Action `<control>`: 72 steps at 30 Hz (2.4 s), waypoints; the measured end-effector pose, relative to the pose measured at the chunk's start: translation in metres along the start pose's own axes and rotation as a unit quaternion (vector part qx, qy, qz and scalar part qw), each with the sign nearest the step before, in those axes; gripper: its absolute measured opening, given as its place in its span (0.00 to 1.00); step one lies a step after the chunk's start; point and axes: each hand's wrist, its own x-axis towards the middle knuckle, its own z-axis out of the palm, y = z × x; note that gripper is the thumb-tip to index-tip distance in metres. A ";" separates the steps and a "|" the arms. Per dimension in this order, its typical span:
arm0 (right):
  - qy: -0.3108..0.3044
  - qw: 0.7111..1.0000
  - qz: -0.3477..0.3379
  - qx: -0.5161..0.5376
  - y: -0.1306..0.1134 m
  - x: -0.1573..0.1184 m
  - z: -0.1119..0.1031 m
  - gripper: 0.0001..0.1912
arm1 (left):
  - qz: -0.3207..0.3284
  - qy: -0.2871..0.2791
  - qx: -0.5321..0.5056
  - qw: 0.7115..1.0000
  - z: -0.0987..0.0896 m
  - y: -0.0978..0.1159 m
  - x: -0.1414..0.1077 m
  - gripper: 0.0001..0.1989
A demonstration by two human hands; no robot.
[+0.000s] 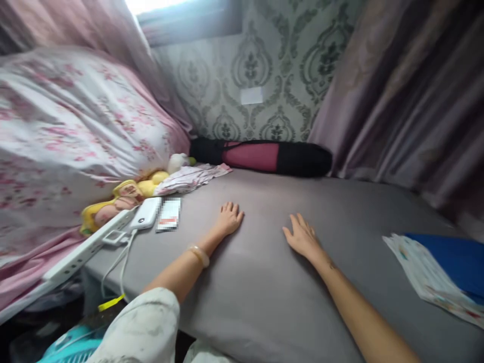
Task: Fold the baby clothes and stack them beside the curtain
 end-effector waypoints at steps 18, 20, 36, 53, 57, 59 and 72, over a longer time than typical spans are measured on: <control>0.031 0.995 -0.077 -0.057 -0.093 0.007 0.043 0.30 | -0.201 0.137 -0.178 0.953 -0.074 -0.187 0.037 0.15; 0.036 0.994 -0.078 -0.059 -0.093 0.007 0.045 0.31 | -0.246 0.159 -0.158 0.943 -0.084 -0.209 0.036 0.17; 0.038 0.996 -0.076 -0.038 -0.094 0.006 0.042 0.31 | -0.387 0.077 -0.058 0.917 -0.112 -0.245 0.047 0.11; 0.046 0.995 -0.086 0.003 -0.093 0.003 0.040 0.29 | -0.080 0.283 -0.352 0.888 -0.162 -0.131 0.113 0.06; 0.053 0.993 -0.096 0.039 -0.088 0.003 0.039 0.28 | -0.006 0.225 -0.516 0.826 -0.168 -0.082 0.111 0.04; 0.060 0.990 -0.104 0.072 -0.083 0.004 0.039 0.26 | 0.031 0.181 -0.562 0.807 -0.172 -0.058 0.106 0.06; 0.263 0.828 -0.092 0.488 -0.085 0.015 -0.014 0.23 | 0.254 -0.007 -0.512 0.821 -0.216 0.059 0.040 0.09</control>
